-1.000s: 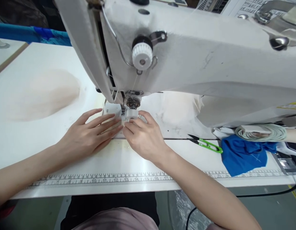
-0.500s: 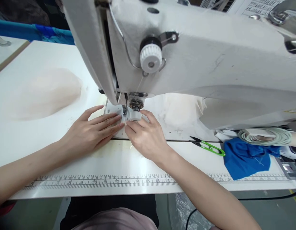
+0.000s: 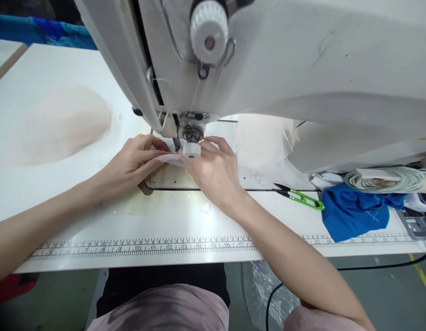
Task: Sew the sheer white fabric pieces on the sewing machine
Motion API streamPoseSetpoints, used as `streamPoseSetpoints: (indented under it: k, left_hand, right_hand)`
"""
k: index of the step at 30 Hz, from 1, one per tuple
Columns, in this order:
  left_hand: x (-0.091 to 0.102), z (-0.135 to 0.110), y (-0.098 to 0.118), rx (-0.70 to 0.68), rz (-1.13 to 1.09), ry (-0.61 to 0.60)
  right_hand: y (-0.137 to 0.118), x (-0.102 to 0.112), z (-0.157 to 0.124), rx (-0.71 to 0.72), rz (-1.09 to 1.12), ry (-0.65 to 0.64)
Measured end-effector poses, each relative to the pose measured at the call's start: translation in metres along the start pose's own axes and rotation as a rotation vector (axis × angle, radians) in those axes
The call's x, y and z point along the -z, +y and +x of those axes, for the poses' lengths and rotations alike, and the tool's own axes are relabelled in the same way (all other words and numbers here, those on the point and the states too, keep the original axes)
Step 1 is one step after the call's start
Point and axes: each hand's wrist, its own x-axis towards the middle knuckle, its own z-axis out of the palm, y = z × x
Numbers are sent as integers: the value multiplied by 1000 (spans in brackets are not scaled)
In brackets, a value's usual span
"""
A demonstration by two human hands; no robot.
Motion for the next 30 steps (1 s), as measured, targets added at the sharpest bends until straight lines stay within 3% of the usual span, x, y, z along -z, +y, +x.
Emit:
streamPoseSetpoints:
  k: [7,10,17,27,30]
  left_hand:
    - [3,1,-3,-31,-10,-26]
    - [1,-2,-5,-134,90,1]
    - [-3,-19,10,-461,556,154]
    - [-3,-25,15,-443,594,127]
    - [-2,-26,14,-406,573,62]
  right_hand:
    - [-2,0,0,-53,56,-32]
    - [-1,2,-3,5,97,-47]
    - [-4,5,-10,167,100,-64]
    - [-6,7,-9,166,102,-83]
    - [-6,7,-9,165,99,-80]
